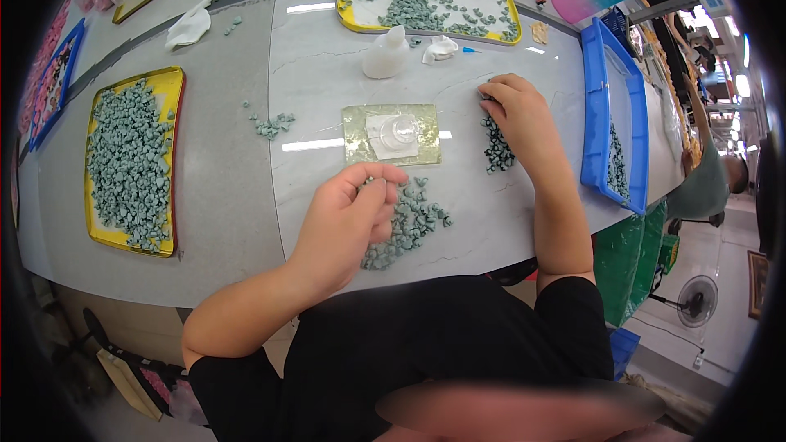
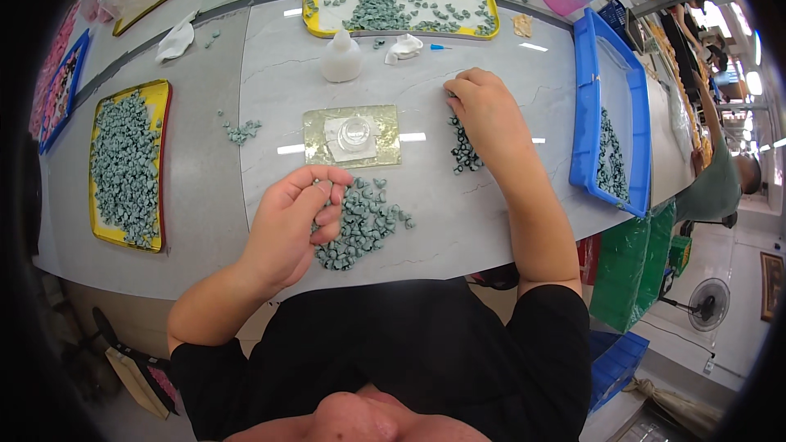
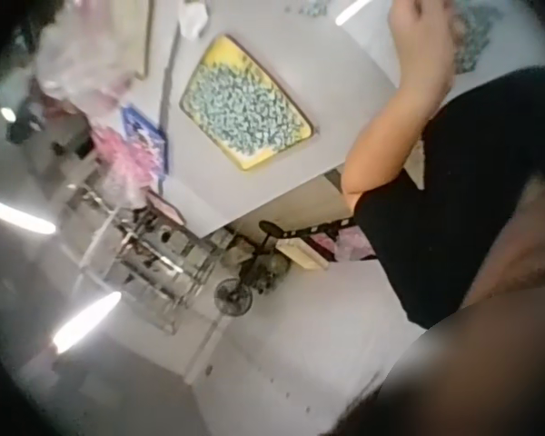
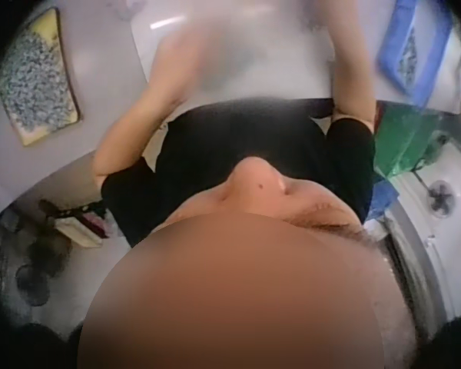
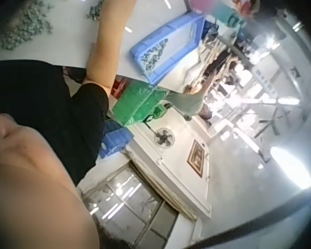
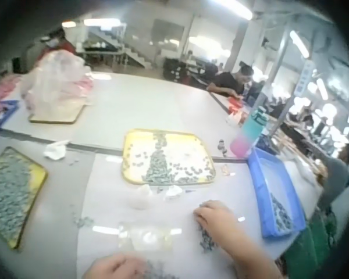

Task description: Packaging small green plastic components into a small plastic bag.

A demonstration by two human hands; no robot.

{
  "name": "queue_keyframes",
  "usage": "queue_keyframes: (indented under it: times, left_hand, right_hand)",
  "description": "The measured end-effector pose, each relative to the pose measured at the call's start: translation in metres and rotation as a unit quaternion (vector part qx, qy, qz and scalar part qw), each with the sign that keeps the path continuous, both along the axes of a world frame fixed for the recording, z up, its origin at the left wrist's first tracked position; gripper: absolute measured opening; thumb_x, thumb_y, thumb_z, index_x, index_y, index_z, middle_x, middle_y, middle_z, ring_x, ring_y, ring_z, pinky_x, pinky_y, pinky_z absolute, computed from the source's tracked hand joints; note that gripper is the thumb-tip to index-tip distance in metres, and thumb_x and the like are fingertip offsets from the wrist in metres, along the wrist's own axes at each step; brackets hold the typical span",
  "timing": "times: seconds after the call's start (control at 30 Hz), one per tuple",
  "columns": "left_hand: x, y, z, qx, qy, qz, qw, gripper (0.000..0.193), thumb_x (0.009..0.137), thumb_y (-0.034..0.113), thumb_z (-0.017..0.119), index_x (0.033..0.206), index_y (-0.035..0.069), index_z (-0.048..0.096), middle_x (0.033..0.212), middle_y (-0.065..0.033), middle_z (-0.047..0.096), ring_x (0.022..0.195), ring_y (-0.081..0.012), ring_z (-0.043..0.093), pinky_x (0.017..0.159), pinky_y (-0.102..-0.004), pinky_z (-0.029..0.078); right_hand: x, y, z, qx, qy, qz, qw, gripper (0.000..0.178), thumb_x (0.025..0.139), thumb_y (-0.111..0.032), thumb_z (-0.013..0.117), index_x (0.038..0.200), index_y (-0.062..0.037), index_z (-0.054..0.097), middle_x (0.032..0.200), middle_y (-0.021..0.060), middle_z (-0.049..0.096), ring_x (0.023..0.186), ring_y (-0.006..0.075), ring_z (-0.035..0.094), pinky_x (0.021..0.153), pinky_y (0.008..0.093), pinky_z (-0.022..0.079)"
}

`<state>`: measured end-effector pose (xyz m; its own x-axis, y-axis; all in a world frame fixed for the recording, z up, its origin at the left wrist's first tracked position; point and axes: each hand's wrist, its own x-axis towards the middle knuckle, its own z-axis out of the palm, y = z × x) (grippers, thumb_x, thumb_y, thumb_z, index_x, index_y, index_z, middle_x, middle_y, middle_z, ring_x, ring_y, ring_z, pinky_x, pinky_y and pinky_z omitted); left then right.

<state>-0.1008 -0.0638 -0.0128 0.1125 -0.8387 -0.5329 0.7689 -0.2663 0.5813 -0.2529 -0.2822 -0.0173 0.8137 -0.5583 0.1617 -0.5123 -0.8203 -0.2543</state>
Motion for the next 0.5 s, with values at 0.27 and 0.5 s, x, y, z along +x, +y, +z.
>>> queue_keyframes:
  times: [0.27, 0.5]
  left_hand:
    - [0.004, -0.007, 0.0, -0.025, -0.029, 0.059, 0.998, 0.019, 0.092, 0.012, 0.053, 0.104, -0.003, 0.055, 0.081, -0.0027, 0.051, 0.054, -0.0031, 0.032, 0.047, -0.0194, 0.029]
    - [0.001, -0.008, 0.003, -0.042, -0.017, -0.001, 0.999, 0.018, 0.092, 0.013, 0.054, 0.102, -0.002, 0.057, 0.081, -0.0032, 0.052, 0.054, -0.0033, 0.033, 0.047, -0.0196, 0.028]
  right_hand:
    - [0.002, 0.006, -0.003, -0.016, -0.002, -0.013, 1.0, 0.018, 0.077, 0.0, 0.058, 0.094, -0.0015, 0.064, 0.089, 0.0111, 0.059, 0.079, 0.0255, 0.059, 0.072, 0.0326, 0.048]
    - [0.007, 0.059, 0.024, 0.181, -0.204, 0.083, 0.959, 0.026, 0.071, 0.008, 0.064, 0.095, -0.0028, 0.066, 0.087, 0.0065, 0.059, 0.074, 0.0151, 0.057, 0.062, 0.0257, 0.046]
